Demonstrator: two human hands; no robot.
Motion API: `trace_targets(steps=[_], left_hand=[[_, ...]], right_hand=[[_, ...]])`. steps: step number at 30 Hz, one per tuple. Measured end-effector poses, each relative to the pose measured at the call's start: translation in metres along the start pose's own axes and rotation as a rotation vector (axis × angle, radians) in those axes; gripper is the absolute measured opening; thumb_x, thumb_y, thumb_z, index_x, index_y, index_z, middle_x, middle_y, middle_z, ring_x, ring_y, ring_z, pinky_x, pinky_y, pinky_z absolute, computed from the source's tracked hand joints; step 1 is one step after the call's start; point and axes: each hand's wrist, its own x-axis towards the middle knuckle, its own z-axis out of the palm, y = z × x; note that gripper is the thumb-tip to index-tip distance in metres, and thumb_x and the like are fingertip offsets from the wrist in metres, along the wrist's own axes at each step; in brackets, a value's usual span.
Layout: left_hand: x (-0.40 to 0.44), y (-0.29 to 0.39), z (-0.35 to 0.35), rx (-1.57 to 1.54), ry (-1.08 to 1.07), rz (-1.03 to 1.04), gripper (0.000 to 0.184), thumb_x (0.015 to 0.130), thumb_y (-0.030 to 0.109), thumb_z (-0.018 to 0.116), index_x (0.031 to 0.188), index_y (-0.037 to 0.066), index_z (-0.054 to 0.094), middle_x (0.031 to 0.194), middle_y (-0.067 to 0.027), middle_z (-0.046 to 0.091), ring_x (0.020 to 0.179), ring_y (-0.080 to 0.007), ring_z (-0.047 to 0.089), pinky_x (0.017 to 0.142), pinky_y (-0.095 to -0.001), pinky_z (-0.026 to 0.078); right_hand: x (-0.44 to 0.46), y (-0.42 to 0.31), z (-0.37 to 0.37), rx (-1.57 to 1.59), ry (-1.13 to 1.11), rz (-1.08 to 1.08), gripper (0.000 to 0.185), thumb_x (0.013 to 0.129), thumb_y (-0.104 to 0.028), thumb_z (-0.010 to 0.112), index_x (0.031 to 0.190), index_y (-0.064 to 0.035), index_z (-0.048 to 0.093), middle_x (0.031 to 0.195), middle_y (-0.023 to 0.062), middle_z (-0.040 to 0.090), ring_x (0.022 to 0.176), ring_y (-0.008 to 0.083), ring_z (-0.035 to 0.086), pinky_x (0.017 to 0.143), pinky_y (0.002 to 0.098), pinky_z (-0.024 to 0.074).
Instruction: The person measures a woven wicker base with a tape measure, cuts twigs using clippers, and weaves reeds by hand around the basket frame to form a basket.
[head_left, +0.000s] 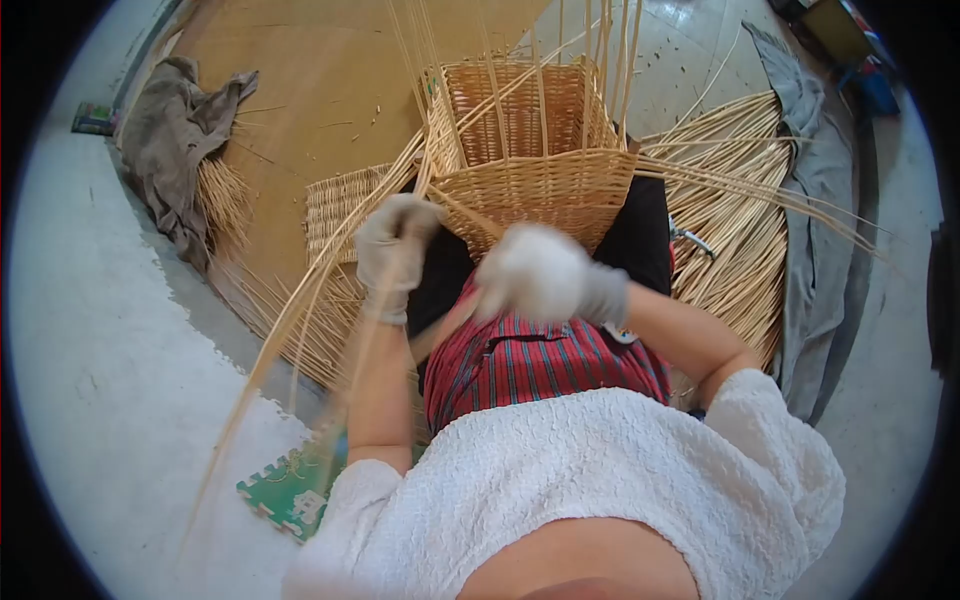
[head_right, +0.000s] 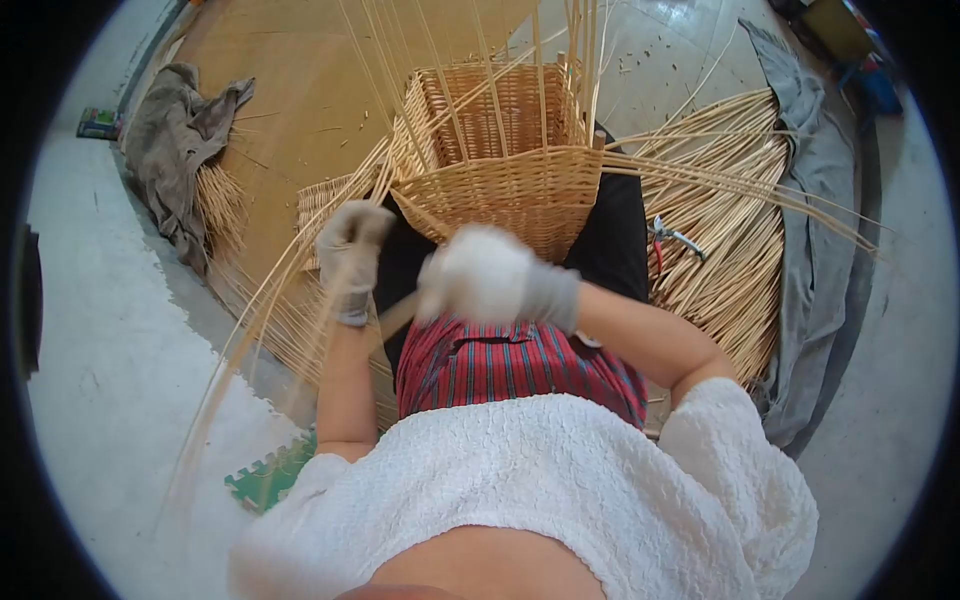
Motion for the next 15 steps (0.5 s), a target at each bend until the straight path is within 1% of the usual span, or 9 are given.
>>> trace_targets(steps=[1,3,4,5,7,8,9,11,15], left_hand=[[-0.007,-0.015,-0.004,-0.006,0.017,0.002,0.026,0.095,0.029,0.071,0.104,0.004,0.069,0.057,0.0028,0.049,0.053,-0.0077,0.05,0.049,-0.0233,0.041],[-0.023,-0.034,-0.017,-0.43,0.206,-0.396,0.046,0.1,0.048,0.058,0.1,0.002,0.067,0.057,0.0024,0.049,0.055,-0.0109,0.055,0.053,-0.0264,0.047],[-0.034,-0.033,-0.008,-0.266,0.207,-0.386,0.062,0.099,0.061,0.048,0.107,0.001,0.063,0.063,-0.0009,0.055,0.063,-0.0152,0.061,0.062,-0.0297,0.053],[-0.032,-0.037,0.007,-0.27,0.219,-0.375,0.062,0.099,0.061,0.048,0.107,0.001,0.063,0.063,-0.0009,0.055,0.063,-0.0152,0.061,0.062,-0.0297,0.053],[-0.035,-0.049,0.033,-0.438,0.497,-0.269,0.068,0.096,0.064,0.053,0.124,0.002,0.055,0.088,-0.0069,0.062,0.086,-0.0191,0.064,0.077,-0.0322,0.054],[-0.031,-0.062,0.038,-0.536,0.635,-0.243,0.067,0.097,0.053,0.06,0.138,0.001,0.045,0.115,-0.0097,0.059,0.105,-0.0213,0.061,0.095,-0.0382,0.052],[-0.019,-0.052,0.042,-0.547,0.642,-0.257,0.067,0.097,0.053,0.06,0.138,0.001,0.045,0.115,-0.0097,0.059,0.105,-0.0213,0.061,0.095,-0.0382,0.052],[0.014,-0.035,0.047,-0.658,0.357,-0.151,0.087,0.087,0.04,0.078,0.151,0.004,0.032,0.14,-0.0082,0.045,0.121,-0.0196,0.05,0.095,-0.0339,0.05],[0.047,-0.088,0.056,-0.581,0.042,-0.234,0.097,0.08,0.028,0.086,0.156,0.008,0.028,0.148,-0.0098,0.045,0.136,-0.0227,0.044,0.109,-0.0378,0.044]], right_hand=[[-0.006,0.032,-0.018,0.199,0.364,0.031,0.044,0.089,-0.05,0.064,0.071,-0.01,0.059,0.057,0.0051,0.05,0.06,0.0216,0.059,0.074,0.0351,0.0502],[-0.013,0.1,-0.059,1.143,0.564,0.277,0.045,0.1,-0.047,0.055,0.08,-0.0069,0.062,0.072,0.0039,0.061,0.063,0.0196,0.062,0.076,0.0364,0.0533],[-0.019,0.109,-0.055,1.136,0.556,0.274,0.045,0.1,-0.047,0.055,0.08,-0.0069,0.062,0.072,0.0039,0.061,0.063,0.0196,0.062,0.076,0.0364,0.0533],[-0.021,0.115,-0.048,1.002,0.672,0.311,0.037,0.102,-0.039,0.055,0.089,-0.0053,0.063,0.077,0.0024,0.062,0.069,0.0161,0.062,0.08,0.0338,0.0533],[-0.019,0.107,-0.048,0.869,0.764,0.354,0.03,0.104,-0.031,0.054,0.098,-0.0037,0.065,0.081,0.001,0.064,0.075,0.0126,0.063,0.083,0.0313,0.0534],[-0.02,0.083,-0.056,0.722,0.771,0.479,0.021,0.102,-0.022,0.058,0.106,-0.0027,0.065,0.085,0.0011,0.066,0.08,0.0118,0.064,0.085,0.0286,0.0524],[-0.022,0.07,-0.063,0.564,0.771,0.594,0.019,0.101,-0.014,0.061,0.115,-0.0017,0.065,0.088,0.0012,0.068,0.085,0.011,0.064,0.087,0.026,0.0514],[-0.043,0.09,-0.061,0.468,0.686,0.671,0.026,0.096,-0.006,0.066,0.121,-0.0014,0.065,0.093,0.0014,0.07,0.087,0.0098,0.064,0.087,0.0238,0.0511],[-0.031,0.09,-0.05,0.392,0.877,0.784,0.015,0.095,-0.007,0.068,0.108,-0.0012,0.069,0.094,0.0007,0.071,0.084,0.0096,0.065,0.08,0.0235,0.0533]])
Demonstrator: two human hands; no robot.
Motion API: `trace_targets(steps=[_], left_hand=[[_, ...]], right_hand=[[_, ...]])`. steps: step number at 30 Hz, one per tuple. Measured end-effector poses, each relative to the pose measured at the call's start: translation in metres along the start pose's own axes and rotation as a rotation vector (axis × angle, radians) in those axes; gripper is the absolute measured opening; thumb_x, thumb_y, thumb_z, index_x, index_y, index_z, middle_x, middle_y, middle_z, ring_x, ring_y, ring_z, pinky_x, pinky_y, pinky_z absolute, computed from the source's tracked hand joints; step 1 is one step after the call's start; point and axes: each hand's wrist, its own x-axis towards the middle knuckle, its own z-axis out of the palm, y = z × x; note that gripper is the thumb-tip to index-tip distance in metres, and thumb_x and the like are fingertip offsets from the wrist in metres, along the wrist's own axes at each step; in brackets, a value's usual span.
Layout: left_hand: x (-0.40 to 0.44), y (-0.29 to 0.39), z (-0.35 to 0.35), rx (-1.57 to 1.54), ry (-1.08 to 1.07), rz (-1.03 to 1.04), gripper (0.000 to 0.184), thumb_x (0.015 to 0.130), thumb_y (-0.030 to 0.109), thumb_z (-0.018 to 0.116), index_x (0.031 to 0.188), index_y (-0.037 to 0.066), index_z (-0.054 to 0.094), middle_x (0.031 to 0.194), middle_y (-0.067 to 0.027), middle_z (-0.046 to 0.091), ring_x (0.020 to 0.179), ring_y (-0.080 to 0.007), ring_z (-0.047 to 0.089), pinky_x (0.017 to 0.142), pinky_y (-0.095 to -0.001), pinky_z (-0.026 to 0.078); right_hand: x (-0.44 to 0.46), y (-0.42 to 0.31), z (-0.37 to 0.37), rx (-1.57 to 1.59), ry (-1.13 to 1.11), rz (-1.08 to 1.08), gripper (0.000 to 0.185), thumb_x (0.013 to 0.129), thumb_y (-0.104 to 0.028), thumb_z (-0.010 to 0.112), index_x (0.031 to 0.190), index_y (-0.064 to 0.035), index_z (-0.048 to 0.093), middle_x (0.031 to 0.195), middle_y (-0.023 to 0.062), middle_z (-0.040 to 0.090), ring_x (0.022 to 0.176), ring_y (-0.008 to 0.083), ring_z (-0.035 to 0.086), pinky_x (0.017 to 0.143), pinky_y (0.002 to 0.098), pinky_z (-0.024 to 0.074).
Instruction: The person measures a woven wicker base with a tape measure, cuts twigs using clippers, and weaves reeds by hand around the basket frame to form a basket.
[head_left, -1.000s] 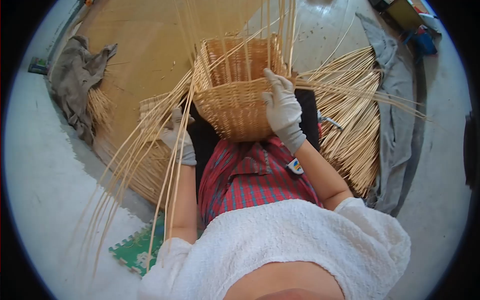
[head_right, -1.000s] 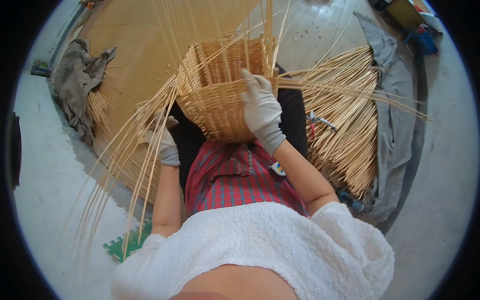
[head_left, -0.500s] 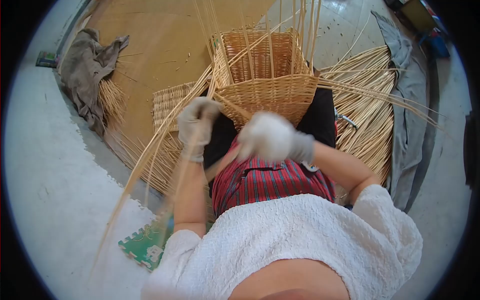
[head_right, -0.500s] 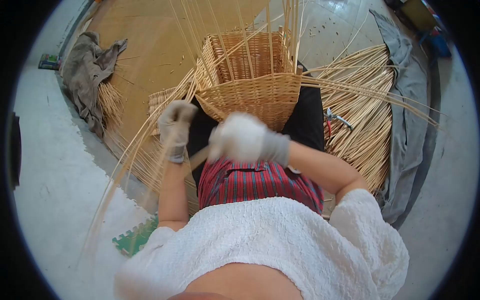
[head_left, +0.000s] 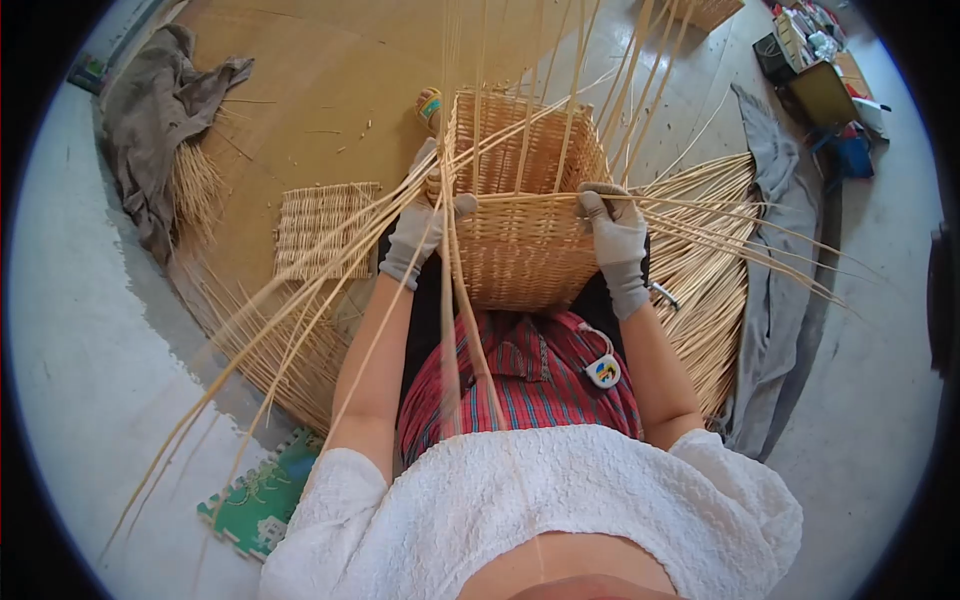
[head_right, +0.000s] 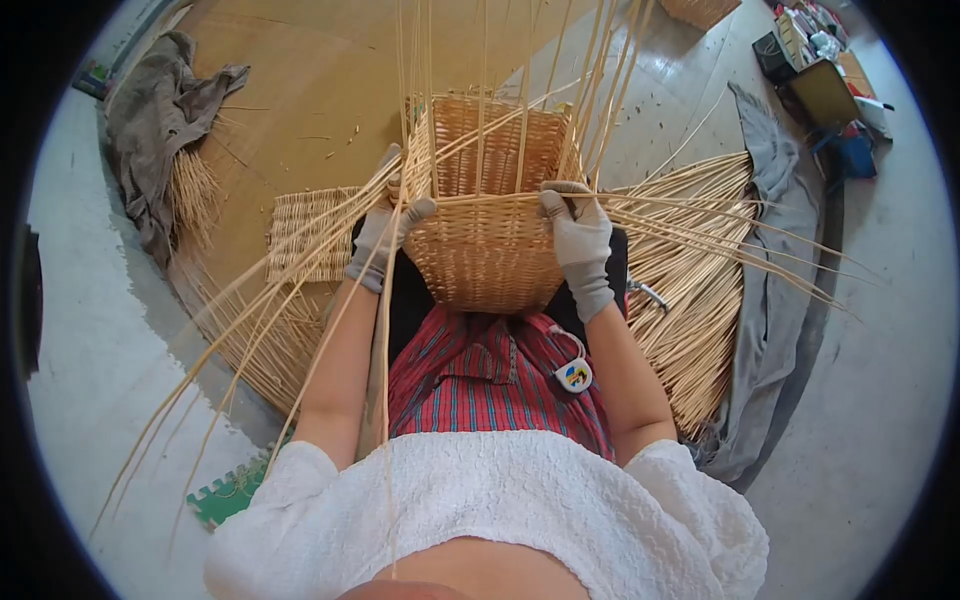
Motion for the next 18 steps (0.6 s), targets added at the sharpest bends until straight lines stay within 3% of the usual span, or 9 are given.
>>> trace_targets(steps=[2,4,6,8,9,10,12,13,18], left_hand=[[0.007,-0.004,0.001,-0.166,-0.064,-0.122,0.094,0.077,0.007,0.085,0.154,0.007,0.03,0.142,-0.0062,0.047,0.123,-0.0151,0.05,0.101,-0.0294,0.049],[0.009,-0.014,0.007,-0.021,0.008,0.051,0.073,0.086,0.006,0.077,0.148,0.006,0.04,0.134,-0.0069,0.053,0.111,-0.0139,0.058,0.093,-0.0274,0.055],[0.012,-0.047,-0.003,-0.584,0.051,-0.15,0.044,0.097,0.008,0.063,0.138,0.003,0.049,0.122,-0.0093,0.059,0.1,-0.0155,0.063,0.086,-0.0282,0.059],[0.013,-0.064,-0.011,-0.311,0.116,-0.062,0.028,0.105,0.014,0.048,0.129,0.0,0.054,0.113,-0.012,0.061,0.098,-0.0193,0.065,0.084,-0.0295,0.061],[0.02,-0.082,-0.027,-0.796,-0.012,-0.14,0.03,0.106,0.016,0.047,0.129,-0.001,0.053,0.112,-0.0121,0.062,0.096,-0.019,0.065,0.083,-0.0299,0.061],[0.023,-0.093,-0.031,-1.287,-0.148,-0.213,0.032,0.106,0.019,0.047,0.129,-0.002,0.053,0.11,-0.0122,0.062,0.094,-0.0187,0.065,0.082,-0.0302,0.062],[0.021,-0.057,-0.005,-1.242,0.282,-0.332,0.033,0.107,0.019,0.046,0.133,-0.001,0.053,0.109,-0.0116,0.062,0.089,-0.0176,0.064,0.077,-0.0324,0.063],[0.019,-0.049,-0.005,-1.22,0.164,-0.269,0.037,0.104,0.013,0.051,0.139,0.001,0.05,0.108,-0.009,0.06,0.088,-0.013,0.061,0.078,-0.0274,0.06],[0.022,-0.051,0.008,-1.609,0.095,-0.191,0.04,0.1,0.003,0.054,0.14,0.001,0.052,0.103,-0.0095,0.058,0.076,-0.0076,0.056,0.063,-0.0209,0.057]], right_hand=[[0.009,-0.006,0.012,-0.133,0.126,-0.118,0.011,0.094,-0.005,0.068,0.104,0.0002,0.07,0.092,0.0026,0.071,0.08,0.0098,0.065,0.078,0.0239,0.0535],[0.027,-0.044,0.04,-0.243,0.055,-0.408,0.011,0.092,-0.004,0.067,0.102,-0.0009,0.07,0.096,0.008,0.073,0.092,0.0121,0.067,0.083,0.0254,0.053],[0.059,-0.08,0.085,-0.336,-0.046,-0.666,0.013,0.092,-0.008,0.067,0.104,-0.0039,0.071,0.108,0.0134,0.072,0.109,0.0185,0.066,0.09,0.0286,0.0513],[0.101,-0.085,0.144,-0.597,-0.032,-0.961,0.023,0.092,-0.012,0.066,0.115,-0.0101,0.068,0.124,0.017,0.067,0.122,0.0248,0.062,0.097,0.0324,0.049],[0.114,-0.082,0.158,-0.758,-0.032,-1.071,0.034,0.092,-0.014,0.066,0.126,-0.0145,0.065,0.131,0.0182,0.064,0.126,0.0275,0.059,0.099,0.0341,0.0479],[0.109,-0.088,0.154,-0.768,-0.045,-1.083,0.034,0.092,-0.014,0.066,0.126,-0.0145,0.065,0.131,0.0182,0.064,0.126,0.0275,0.059,0.099,0.0341,0.0479],[0.084,-0.1,0.146,-0.53,-0.112,-0.402,0.058,0.092,-0.012,0.064,0.146,-0.0176,0.044,0.128,0.0156,0.066,0.121,0.0277,0.062,0.098,0.0329,0.0485],[0.091,-0.065,0.112,-0.559,-0.08,-0.851,0.067,0.096,-0.01,0.059,0.155,-0.0148,0.027,0.105,0.0127,0.073,0.107,0.0248,0.066,0.096,0.033,0.0504],[-0.043,0.01,0.04,0.157,0.06,-0.267,0.021,0.106,-0.01,0.043,0.125,-0.002,0.05,0.078,0.0076,0.064,0.08,0.0203,0.067,0.079,0.0368,0.0564]])
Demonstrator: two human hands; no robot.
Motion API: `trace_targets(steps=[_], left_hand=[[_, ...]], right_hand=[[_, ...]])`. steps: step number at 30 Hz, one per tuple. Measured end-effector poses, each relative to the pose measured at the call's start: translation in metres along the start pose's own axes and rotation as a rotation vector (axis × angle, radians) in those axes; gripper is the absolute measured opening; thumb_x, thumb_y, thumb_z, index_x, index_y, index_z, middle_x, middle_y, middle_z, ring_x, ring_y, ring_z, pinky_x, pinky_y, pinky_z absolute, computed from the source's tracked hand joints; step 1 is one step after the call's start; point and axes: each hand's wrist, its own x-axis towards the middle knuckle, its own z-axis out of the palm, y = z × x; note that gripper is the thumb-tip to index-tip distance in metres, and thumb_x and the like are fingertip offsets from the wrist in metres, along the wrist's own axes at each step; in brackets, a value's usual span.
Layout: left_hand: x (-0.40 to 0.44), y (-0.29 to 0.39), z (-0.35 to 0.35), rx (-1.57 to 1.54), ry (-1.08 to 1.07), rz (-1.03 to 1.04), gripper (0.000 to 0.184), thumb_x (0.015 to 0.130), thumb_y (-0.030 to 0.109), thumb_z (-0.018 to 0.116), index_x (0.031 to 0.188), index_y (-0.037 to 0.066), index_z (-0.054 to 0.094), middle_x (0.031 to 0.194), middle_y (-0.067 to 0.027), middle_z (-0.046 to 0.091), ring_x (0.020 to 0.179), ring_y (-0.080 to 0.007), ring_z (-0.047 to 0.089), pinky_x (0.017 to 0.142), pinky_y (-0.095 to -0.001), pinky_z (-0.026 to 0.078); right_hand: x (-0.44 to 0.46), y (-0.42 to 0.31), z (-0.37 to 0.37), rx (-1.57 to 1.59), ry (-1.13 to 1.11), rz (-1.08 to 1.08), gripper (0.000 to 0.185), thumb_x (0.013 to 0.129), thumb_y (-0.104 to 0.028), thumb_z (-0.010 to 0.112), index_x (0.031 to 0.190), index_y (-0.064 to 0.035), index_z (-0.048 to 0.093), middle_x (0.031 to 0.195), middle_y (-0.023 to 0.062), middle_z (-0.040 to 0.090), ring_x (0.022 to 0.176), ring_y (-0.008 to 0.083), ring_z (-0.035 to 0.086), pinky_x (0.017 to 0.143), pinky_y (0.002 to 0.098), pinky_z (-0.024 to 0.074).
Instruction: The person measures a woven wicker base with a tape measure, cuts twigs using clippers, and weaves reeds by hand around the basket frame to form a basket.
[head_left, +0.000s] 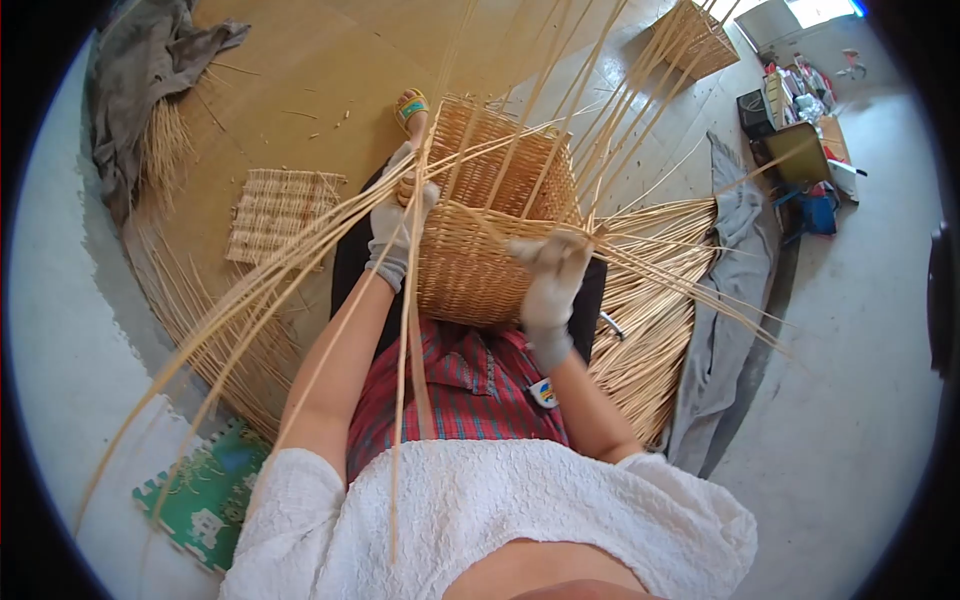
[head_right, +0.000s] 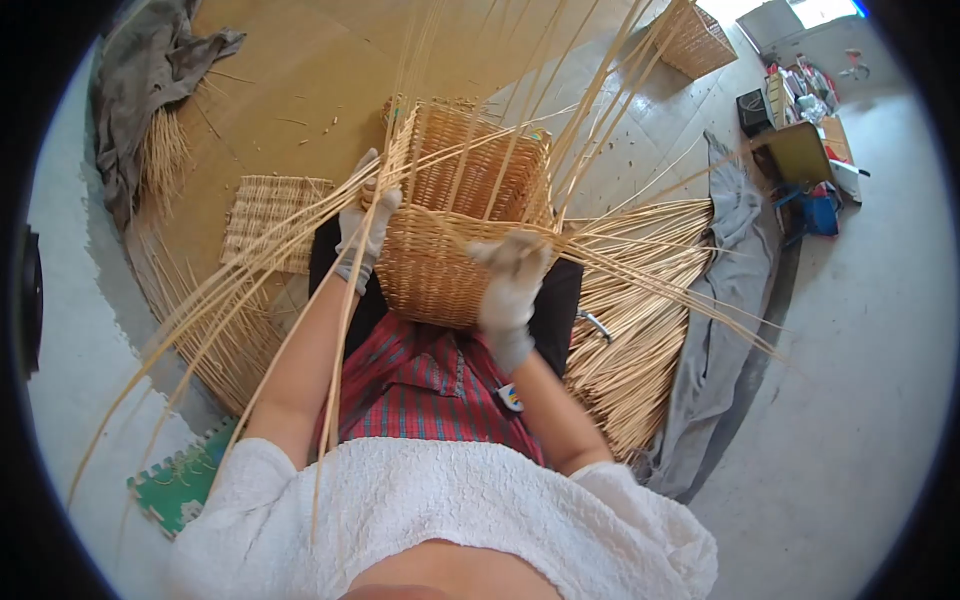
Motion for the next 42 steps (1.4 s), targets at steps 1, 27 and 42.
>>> trace_targets(steps=[1,27,42], left_hand=[[-0.006,-0.005,0.01,0.103,-0.044,0.06,0.045,0.098,-0.004,0.054,0.143,0.001,0.049,0.108,-0.0084,0.059,0.084,-0.0105,0.058,0.066,-0.0227,0.057],[-0.055,-0.105,0.067,2.4,0.061,0.495,0.043,0.09,0.026,0.069,0.13,0.015,0.056,0.122,-0.0132,0.064,0.09,-0.0297,0.07,0.077,-0.0424,0.055],[-0.075,-0.155,0.043,2.764,-0.511,0.3,0.048,0.09,0.011,0.064,0.135,0.028,0.058,0.131,-0.0114,0.053,0.088,-0.0297,0.067,0.081,-0.0408,0.055]], right_hand=[[-0.021,-0.013,0.016,-0.062,-0.149,-0.147,0.02,0.107,-0.012,0.043,0.123,-0.0015,0.05,0.08,0.0086,0.064,0.083,0.0212,0.067,0.083,0.0383,0.0562],[0.043,-0.029,-0.096,-0.228,0.183,0.225,0.037,0.097,-0.006,0.057,0.132,-0.0028,0.049,0.098,0.0108,0.07,0.079,0.0142,0.068,0.067,0.0321,0.0571],[0.075,-0.002,-0.122,-1.422,0.106,-0.352,0.025,0.094,-0.018,0.061,0.117,-0.0244,0.066,0.075,0.0106,0.068,0.075,0.0337,0.067,0.073,0.043,0.0514]])
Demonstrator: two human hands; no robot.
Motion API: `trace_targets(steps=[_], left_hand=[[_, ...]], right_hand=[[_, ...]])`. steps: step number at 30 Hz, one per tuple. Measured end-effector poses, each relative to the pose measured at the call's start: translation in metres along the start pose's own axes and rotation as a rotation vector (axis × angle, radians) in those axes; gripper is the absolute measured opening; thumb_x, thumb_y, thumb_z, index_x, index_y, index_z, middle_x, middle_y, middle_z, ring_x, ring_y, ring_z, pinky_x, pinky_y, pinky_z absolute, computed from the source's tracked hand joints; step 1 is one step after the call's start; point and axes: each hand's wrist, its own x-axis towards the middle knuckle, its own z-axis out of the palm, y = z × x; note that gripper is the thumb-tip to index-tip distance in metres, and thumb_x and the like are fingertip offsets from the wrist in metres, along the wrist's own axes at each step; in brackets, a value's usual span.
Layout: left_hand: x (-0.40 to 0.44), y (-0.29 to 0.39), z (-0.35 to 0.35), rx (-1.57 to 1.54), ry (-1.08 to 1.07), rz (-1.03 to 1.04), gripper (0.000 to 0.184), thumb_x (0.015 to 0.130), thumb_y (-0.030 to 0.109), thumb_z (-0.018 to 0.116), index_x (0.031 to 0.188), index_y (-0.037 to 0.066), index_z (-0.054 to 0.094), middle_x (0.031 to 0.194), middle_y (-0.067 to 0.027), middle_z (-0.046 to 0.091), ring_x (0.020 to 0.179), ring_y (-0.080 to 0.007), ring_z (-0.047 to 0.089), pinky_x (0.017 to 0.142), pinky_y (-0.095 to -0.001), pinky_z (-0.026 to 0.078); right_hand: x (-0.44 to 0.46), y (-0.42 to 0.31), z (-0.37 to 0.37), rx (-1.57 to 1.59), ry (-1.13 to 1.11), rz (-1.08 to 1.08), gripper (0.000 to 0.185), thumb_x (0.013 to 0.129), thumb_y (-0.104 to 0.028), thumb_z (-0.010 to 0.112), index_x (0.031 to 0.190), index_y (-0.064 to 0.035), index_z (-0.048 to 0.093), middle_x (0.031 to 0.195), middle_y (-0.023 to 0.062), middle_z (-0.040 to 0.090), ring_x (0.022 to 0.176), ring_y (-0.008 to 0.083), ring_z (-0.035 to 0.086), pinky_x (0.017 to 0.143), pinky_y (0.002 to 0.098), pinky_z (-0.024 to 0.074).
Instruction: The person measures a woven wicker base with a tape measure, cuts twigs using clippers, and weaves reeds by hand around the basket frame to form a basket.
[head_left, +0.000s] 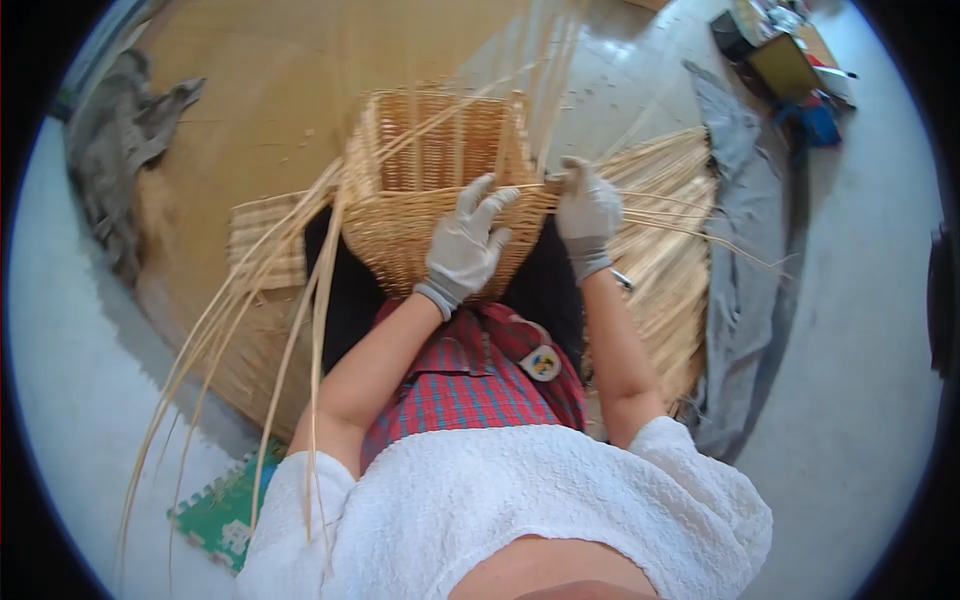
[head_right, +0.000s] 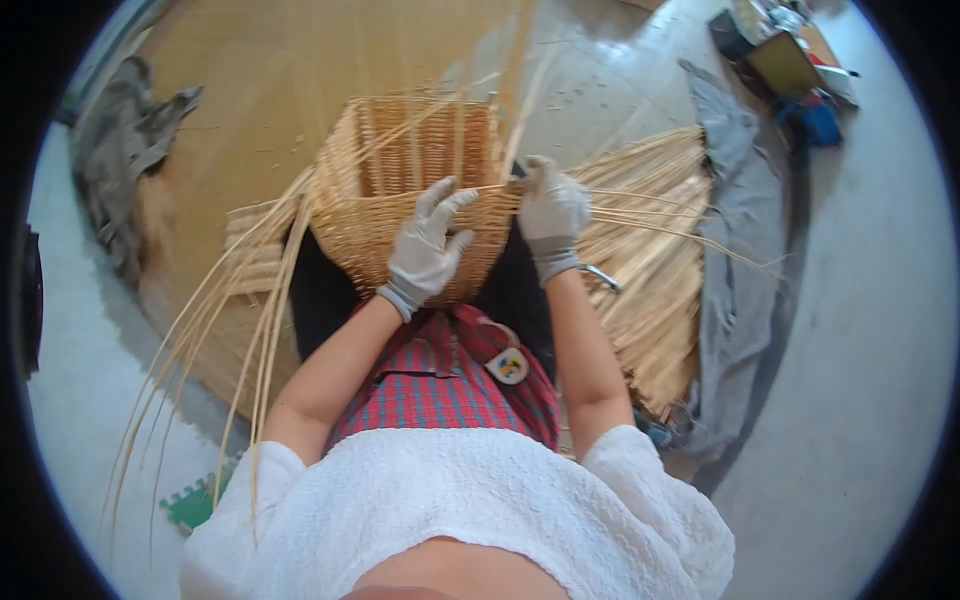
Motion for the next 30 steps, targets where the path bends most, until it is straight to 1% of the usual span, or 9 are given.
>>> trace_targets(steps=[3,5,7,9,12,16,24,27,30], left_hand=[[-0.043,-0.04,-0.038,-0.183,0.308,-0.123,0.029,0.088,0.014,0.069,0.118,0.016,0.067,0.127,-0.0158,0.058,0.114,-0.0351,0.058,0.099,-0.0419,0.048],[-0.065,-0.099,-0.045,-0.112,0.511,-0.316,0.041,0.087,0.009,0.068,0.127,0.005,0.058,0.132,-0.0204,0.055,0.121,-0.0391,0.053,0.107,-0.0445,0.041],[-0.073,-0.115,-0.038,-0.431,0.503,-0.416,0.054,0.087,0.005,0.067,0.137,0.0,0.048,0.137,-0.0232,0.05,0.127,-0.0397,0.049,0.112,-0.0439,0.037],[-0.084,-0.109,-0.028,-0.488,0.374,-0.383,0.067,0.087,0.005,0.068,0.146,-0.003,0.038,0.144,-0.0239,0.045,0.135,-0.0376,0.043,0.116,-0.0418,0.033],[-0.113,-0.087,-0.033,-0.22,0.293,-0.451,0.073,0.089,0.011,0.072,0.15,0.001,0.032,0.15,-0.0204,0.041,0.139,-0.0318,0.041,0.116,-0.0413,0.033],[-0.118,-0.125,-0.033,-0.452,0.313,-0.364,0.062,0.092,0.018,0.071,0.145,0.003,0.043,0.137,-0.0191,0.056,0.127,-0.034,0.054,0.109,-0.0415,0.041],[-0.091,-0.113,-0.084,-0.217,0.108,-0.333,0.054,0.093,0.017,0.068,0.142,0.012,0.048,0.125,-0.0141,0.065,0.108,-0.0289,0.066,0.089,-0.038,0.053],[-0.087,-0.109,-0.09,-0.028,-0.049,-0.419,0.046,0.098,0.03,0.063,0.138,0.011,0.054,0.112,-0.0122,0.07,0.1,-0.0252,0.067,0.082,-0.0362,0.052],[-0.076,-0.094,-0.102,-0.273,-0.112,-0.675,0.051,0.103,0.045,0.051,0.138,0.008,0.056,0.113,-0.009,0.07,0.1,-0.0202,0.065,0.085,-0.033,0.051]], right_hand=[[0.015,-0.039,-0.011,-0.026,-0.103,0.13,0.027,0.095,-0.016,0.058,0.121,-0.0181,0.065,0.085,0.0105,0.071,0.078,0.0298,0.068,0.075,0.0418,0.0531],[0.015,-0.068,-0.029,0.986,0.197,0.313,0.031,0.092,-0.015,0.064,0.122,-0.0081,0.064,0.102,0.0073,0.07,0.088,0.0197,0.068,0.084,0.0377,0.0531],[0.006,-0.115,-0.019,1.754,0.029,0.094,0.034,0.097,-0.011,0.061,0.129,0.0001,0.058,0.115,0.0095,0.066,0.104,0.0166,0.063,0.098,0.0366,0.0488],[0.0,-0.181,-0.038,1.456,-0.353,0.173,0.041,0.102,-0.02,0.056,0.136,0.0022,0.051,0.127,0.0146,0.063,0.123,0.0208,0.057,0.107,0.0359,0.043],[0.007,-0.23,0.048,1.121,-0.367,0.356,0.094,0.091,-0.052,0.065,0.155,0.0024,0.024,0.156,0.0264,0.033,0.147,0.0356,0.03,0.119,0.041,0.029],[0.017,-0.251,0.087,1.097,-0.422,0.637,0.132,0.07,-0.065,0.078,0.156,0.0054,0.007,0.162,0.0283,0.016,0.152,0.0402,0.013,0.122,0.0395,0.0205],[0.018,-0.255,0.075,0.881,-0.343,0.827,0.12,0.075,-0.055,0.08,0.158,-0.0018,0.011,0.146,0.0322,0.036,0.134,0.0384,0.046,0.109,0.0421,0.0407],[0.003,-0.264,0.081,1.554,0.013,0.574,0.071,0.092,-0.02,0.072,0.15,0.0008,0.038,0.132,0.017,0.05,0.11,0.0178,0.058,0.095,0.0276,0.0464],[-0.002,-0.263,0.067,1.585,-0.006,0.307,0.049,0.096,-0.012,0.066,0.141,0.0008,0.052,0.113,0.0085,0.063,0.1,0.0139,0.061,0.09,0.0251,0.0484]])
